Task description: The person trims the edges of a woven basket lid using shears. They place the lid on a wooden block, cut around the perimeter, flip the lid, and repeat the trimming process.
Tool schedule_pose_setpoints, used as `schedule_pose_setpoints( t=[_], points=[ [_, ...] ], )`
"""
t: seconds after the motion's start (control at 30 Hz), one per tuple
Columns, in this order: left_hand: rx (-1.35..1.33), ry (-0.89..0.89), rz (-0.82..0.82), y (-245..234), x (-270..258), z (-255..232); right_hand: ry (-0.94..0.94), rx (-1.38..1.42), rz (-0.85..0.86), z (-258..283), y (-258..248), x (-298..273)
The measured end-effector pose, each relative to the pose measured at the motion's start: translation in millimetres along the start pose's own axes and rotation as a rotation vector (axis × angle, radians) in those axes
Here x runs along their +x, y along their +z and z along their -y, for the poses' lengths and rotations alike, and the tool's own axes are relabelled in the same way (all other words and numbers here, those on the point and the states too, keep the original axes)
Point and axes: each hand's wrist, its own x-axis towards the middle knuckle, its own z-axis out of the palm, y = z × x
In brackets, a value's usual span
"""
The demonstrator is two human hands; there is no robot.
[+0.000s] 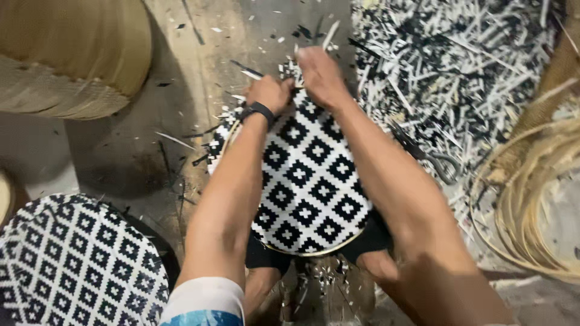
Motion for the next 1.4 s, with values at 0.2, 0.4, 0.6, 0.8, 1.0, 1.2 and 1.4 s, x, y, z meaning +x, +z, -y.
schedule_pose_setpoints(
  t=[0.2,0.4,0.6,0.8,1.0,1.2,1.4],
  points=[
    [-0.465,0.22,-0.795,12.2,-88.2,55.0,0.351,-0.36,0.487,45.3,52.4,12.3],
    [-0.215,-0.384,-0.361,1.1,-150.6,135.3,0.334,-0.59,0.71,87.8,37.6,26.3],
    [-0.239,-0.45,-0.246,17.0,-132.5,143.6,0.449,-0.577,0.735,94.7,37.4,32.2],
    [-0.362,-0.442,-0.334,9.5,-132.4,137.5,0.353,-0.607,0.793,76.4,47.6,40.1],
    [-0.482,-0.42,-0.503,13.6,-145.2,136.8,-0.119,-0.671,0.771,86.3,91.5,11.6],
    [-0.55,-0.609,-0.557,15.3,-185.3,134.3,0.018,-0.83,0.986,129.4,87.8,22.5],
    [-0.484,-0.696,-0.285,23.3,-193.3,133.4,0.076,-0.863,1.042,137.6,92.7,30.2]
  ],
)
